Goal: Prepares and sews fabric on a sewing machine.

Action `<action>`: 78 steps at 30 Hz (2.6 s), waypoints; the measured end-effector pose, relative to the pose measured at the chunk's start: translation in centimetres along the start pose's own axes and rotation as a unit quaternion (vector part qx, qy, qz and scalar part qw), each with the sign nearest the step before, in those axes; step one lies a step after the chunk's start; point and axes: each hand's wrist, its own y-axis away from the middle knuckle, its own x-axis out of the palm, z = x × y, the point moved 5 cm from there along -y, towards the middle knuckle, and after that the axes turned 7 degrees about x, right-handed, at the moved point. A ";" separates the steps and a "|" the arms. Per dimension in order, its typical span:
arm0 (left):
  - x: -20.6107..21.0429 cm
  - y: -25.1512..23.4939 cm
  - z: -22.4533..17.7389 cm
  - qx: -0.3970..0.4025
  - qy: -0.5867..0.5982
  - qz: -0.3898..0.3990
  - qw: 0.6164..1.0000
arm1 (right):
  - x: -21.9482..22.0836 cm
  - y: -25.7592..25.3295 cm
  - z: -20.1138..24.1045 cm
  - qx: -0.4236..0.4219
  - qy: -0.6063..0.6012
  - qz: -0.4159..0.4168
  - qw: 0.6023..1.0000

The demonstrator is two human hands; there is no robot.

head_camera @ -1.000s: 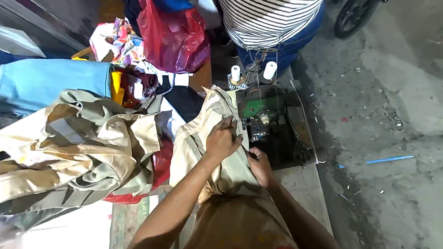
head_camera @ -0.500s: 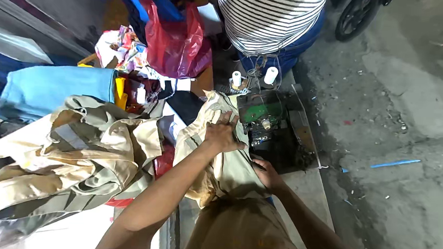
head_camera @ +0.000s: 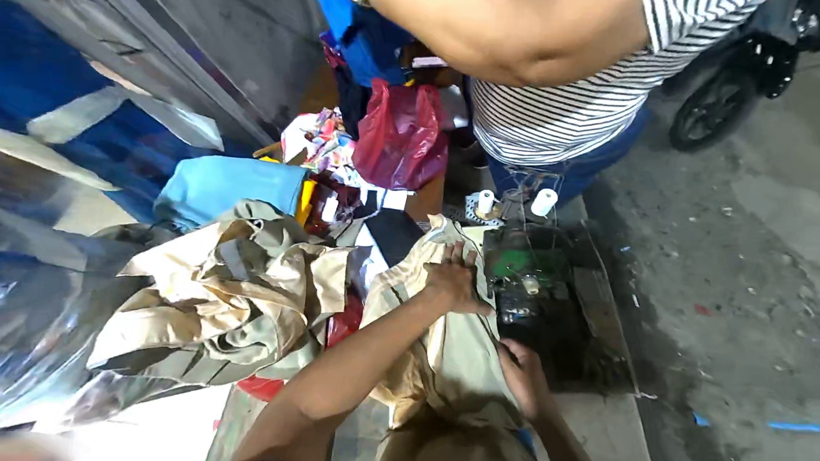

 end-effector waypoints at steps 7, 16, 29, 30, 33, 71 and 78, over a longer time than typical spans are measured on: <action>1.1 -1.0 0.9 -0.002 0.001 -0.074 0.997 | 0.1 -0.9 -0.3 0.005 -0.034 -0.003 0.999; 0.5 -1.5 2.2 -0.006 0.008 -0.029 1.000 | 0.3 -1.5 -0.3 0.011 -0.079 -0.006 0.997; -1.1 -3.4 3.1 0.013 0.031 -0.040 0.999 | 0.2 -2.8 0.7 0.043 -0.101 -0.041 0.993; -1.0 -3.6 3.4 0.019 0.032 -0.048 0.998 | 0.2 -3.0 0.8 0.050 -0.099 -0.041 0.993; -0.7 -3.8 4.2 0.023 0.031 -0.085 0.996 | 0.5 -3.3 0.8 0.056 -0.090 -0.038 0.994; 11.8 10.7 0.7 0.062 0.144 -0.247 0.956 | 6.8 3.7 -5.1 0.009 -0.002 0.165 0.986; 8.7 10.1 2.1 0.081 0.147 -0.299 0.940 | 8.9 3.9 -4.1 0.023 0.009 0.204 0.979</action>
